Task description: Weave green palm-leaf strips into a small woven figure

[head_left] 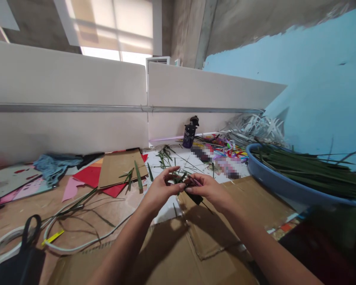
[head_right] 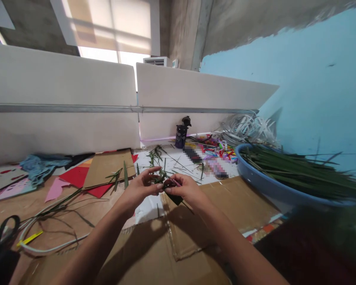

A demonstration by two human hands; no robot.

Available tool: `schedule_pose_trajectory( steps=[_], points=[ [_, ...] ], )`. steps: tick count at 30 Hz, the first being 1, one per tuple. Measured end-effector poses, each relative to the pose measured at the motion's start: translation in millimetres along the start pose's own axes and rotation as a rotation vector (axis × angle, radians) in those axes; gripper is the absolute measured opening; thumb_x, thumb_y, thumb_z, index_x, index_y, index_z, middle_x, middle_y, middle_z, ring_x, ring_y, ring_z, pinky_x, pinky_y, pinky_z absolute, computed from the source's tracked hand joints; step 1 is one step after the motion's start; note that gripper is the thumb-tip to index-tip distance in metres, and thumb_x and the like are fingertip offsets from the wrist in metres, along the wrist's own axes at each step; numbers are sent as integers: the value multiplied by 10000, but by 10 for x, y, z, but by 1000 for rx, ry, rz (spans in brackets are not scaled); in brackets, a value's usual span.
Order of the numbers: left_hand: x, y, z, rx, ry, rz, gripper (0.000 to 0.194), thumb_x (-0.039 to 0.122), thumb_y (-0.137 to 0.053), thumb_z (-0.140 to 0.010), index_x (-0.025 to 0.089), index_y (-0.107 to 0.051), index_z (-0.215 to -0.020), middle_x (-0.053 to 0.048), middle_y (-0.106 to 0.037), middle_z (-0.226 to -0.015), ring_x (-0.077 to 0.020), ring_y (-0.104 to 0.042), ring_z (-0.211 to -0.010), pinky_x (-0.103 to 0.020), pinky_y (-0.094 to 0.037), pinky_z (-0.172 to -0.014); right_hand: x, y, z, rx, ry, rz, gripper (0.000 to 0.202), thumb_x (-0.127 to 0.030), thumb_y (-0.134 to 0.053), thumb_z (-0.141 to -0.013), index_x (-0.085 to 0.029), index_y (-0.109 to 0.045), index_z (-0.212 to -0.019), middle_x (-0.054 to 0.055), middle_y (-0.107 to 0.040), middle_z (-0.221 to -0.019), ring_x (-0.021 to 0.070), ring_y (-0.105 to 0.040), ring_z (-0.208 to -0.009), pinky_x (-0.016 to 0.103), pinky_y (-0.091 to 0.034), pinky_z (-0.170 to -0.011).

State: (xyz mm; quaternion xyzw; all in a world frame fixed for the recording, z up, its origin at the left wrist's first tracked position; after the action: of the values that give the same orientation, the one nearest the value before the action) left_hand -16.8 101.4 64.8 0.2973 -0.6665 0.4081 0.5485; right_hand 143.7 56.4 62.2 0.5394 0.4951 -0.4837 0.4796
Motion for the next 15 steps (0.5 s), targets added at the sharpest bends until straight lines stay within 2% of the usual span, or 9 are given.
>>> schedule_pose_trajectory(
  steps=[3,6,9,15],
  points=[
    [60,56,9,34,35,47,868,196,-951,-643,222,-637,-1452,-106,-737,-1092,-190,-719,-802,-316,-544,-718,0,-5,2,76,12,-115,318,-360,-958,-580,-226,-771,-800,25,-746,-797,220,-635,-773,338,-488,-726],
    [85,109,12,79,46,76,968,225,-964,-637,226,-564,-1518,-100,-743,-1083,-200,-729,-814,-317,-551,-711,8,7,-12,137,29,-189,360,-371,-980,-556,-231,-772,-814,33,-755,-839,227,-648,-796,350,-504,-762],
    [52,104,8,82,61,88,941,254,-960,-647,194,-562,-1497,-81,-750,-1001,-210,-740,-814,-312,-548,-706,33,7,-26,159,31,-216,381,-373,-984,-566,-224,-764,-838,43,-761,-876,227,-654,-807,359,-508,-787],
    [-48,91,-2,131,60,109,725,286,-954,-657,179,-672,-1316,-34,-721,-872,-195,-722,-742,-320,-547,-707,40,-36,1,189,93,-217,349,-356,-964,-595,-228,-734,-824,28,-730,-860,226,-646,-832,358,-505,-821]
  ],
)
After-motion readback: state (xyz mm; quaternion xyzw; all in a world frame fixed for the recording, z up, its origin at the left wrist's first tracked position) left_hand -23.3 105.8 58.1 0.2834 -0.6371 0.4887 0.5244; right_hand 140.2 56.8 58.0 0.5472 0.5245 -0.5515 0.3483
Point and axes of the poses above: each hand's wrist, its own z-axis away from the middle knuckle, its own y-axis out of the back of the hand, x = y × z, the point moved 7 cm from there along -z, towards the middle knuckle
